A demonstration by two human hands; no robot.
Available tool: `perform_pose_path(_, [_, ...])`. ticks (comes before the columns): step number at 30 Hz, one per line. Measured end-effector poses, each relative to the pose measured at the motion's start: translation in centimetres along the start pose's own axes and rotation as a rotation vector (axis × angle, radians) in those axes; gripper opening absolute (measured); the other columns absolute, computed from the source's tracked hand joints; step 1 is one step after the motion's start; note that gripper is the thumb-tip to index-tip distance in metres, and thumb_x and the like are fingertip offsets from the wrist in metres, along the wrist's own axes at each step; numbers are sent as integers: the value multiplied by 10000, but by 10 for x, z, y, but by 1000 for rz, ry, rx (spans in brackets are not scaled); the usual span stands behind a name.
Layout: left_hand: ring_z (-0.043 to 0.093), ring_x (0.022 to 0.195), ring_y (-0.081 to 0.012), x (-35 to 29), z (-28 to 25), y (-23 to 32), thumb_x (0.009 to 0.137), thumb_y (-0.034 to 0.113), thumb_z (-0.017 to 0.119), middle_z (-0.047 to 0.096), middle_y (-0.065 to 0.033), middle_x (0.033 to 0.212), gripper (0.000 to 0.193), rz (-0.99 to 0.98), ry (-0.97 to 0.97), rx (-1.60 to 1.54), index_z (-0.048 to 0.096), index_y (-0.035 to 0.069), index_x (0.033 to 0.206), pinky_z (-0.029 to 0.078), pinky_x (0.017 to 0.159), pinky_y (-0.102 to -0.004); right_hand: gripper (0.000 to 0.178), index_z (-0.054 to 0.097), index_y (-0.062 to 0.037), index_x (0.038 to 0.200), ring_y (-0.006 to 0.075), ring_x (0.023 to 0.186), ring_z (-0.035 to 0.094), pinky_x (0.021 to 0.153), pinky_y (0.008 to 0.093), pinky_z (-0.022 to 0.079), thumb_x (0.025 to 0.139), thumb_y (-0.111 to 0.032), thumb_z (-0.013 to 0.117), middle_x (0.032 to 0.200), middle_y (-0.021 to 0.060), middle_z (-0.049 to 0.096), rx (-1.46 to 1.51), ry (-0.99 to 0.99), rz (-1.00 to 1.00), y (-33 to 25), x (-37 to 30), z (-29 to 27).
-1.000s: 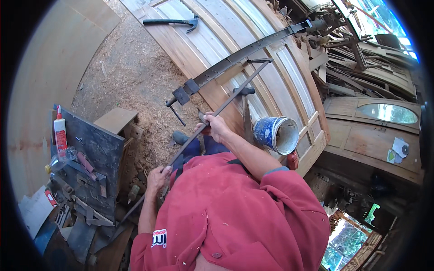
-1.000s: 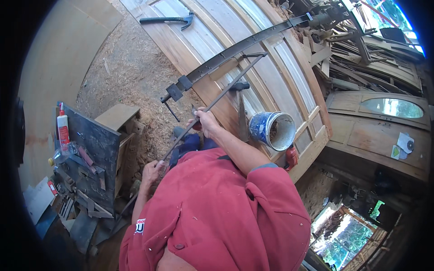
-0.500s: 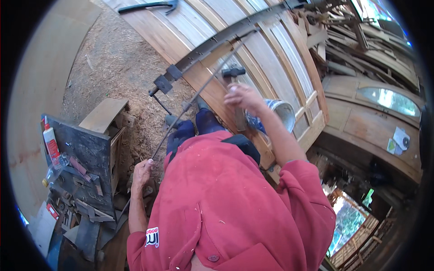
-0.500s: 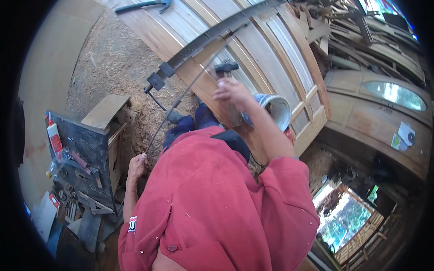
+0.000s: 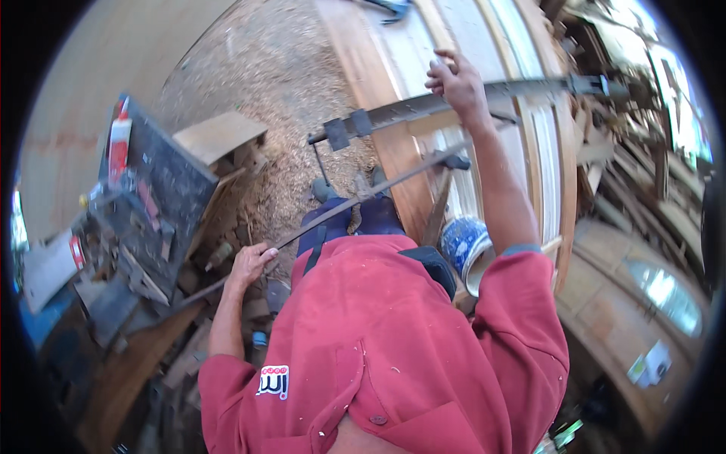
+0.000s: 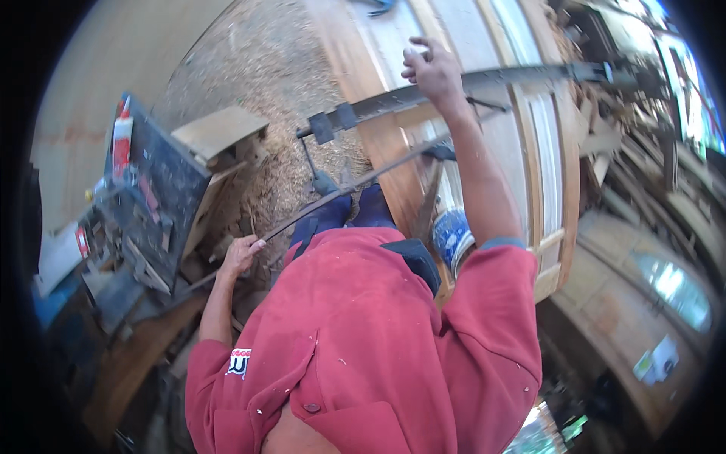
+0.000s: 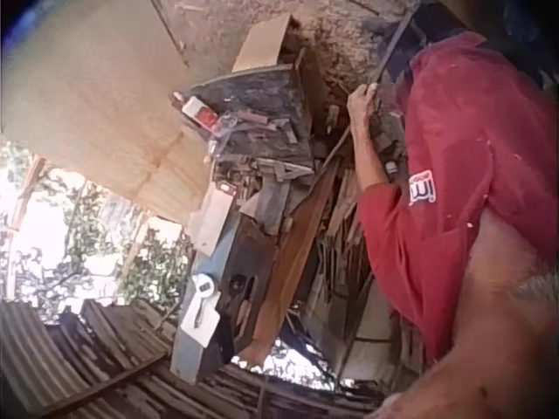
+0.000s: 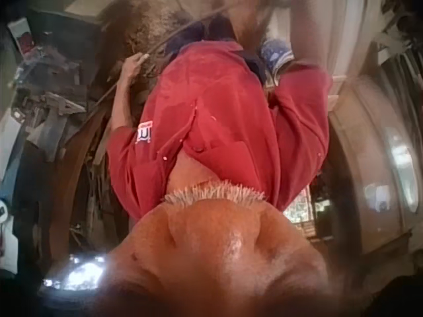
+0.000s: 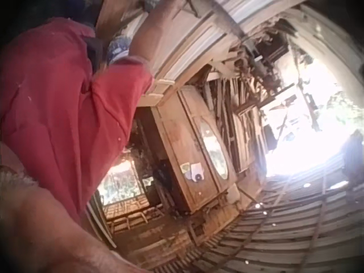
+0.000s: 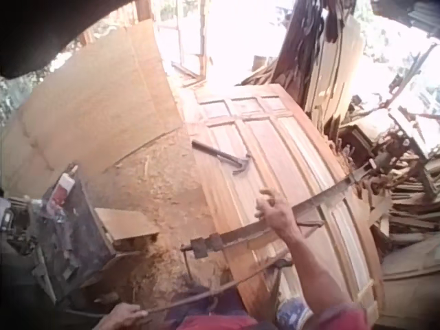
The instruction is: The person constructs a wooden door by clamping parts together, securing them with a drill, and hammering nails into the frame.
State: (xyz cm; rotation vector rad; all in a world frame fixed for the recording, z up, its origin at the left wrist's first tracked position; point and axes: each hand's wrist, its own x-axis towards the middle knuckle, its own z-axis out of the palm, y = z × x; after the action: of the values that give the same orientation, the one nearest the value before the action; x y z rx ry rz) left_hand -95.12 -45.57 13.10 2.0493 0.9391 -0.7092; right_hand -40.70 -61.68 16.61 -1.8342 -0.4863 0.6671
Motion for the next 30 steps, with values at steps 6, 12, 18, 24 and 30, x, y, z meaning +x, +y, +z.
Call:
perform_pose_path(6, [606, 730, -441, -3, -2, -4, 922, 605, 562, 580, -200, 695, 606, 32, -6, -30, 553, 37, 712, 454, 631, -502, 691, 127, -139, 1573, 363, 941, 715, 753, 392, 607, 1023, -185, 542, 1168, 335, 613, 392, -115, 230, 55, 173, 75])
perform_pose_path(12, [600, 697, -429, 17, -4, -23, 901, 633, 575, 569, -188, 678, 587, 161, 5, -2, 574, 80, 706, 456, 613, -520, 660, 83, -132, 1563, 419, 905, 711, 727, 462, 626, 1044, -198, 484, 1206, 395, 543, 637, -85, 282, 119, 310, 75])
perform_pose_path(18, [608, 715, -439, 4, 8, -31, 873, 697, 550, 591, -192, 679, 652, 118, 25, -74, 575, 71, 694, 462, 633, -530, 531, 225, 23, 1475, 454, 996, 693, 752, 447, 653, 1071, -266, 411, 1156, 355, 617, 84, -231, 536, 79, 319, 125])
perform_pose_path(24, [622, 744, -427, 12, -5, -25, 885, 672, 554, 613, -182, 688, 623, 114, -2, -163, 619, 74, 724, 453, 653, -525, 513, 488, -41, 1387, 237, 882, 682, 730, 355, 586, 936, -156, 705, 1177, 160, 610, -626, -341, -91, 64, 297, 62])
perform_pose_path(30, [651, 802, -421, -6, 0, -26, 862, 738, 523, 648, -198, 726, 687, 27, -19, -204, 675, 71, 795, 479, 681, -531, 760, 193, -213, 1605, 100, 563, 549, 503, 235, 467, 971, -73, 589, 1118, 142, 663, -445, -487, -62, -90, 87, 128])
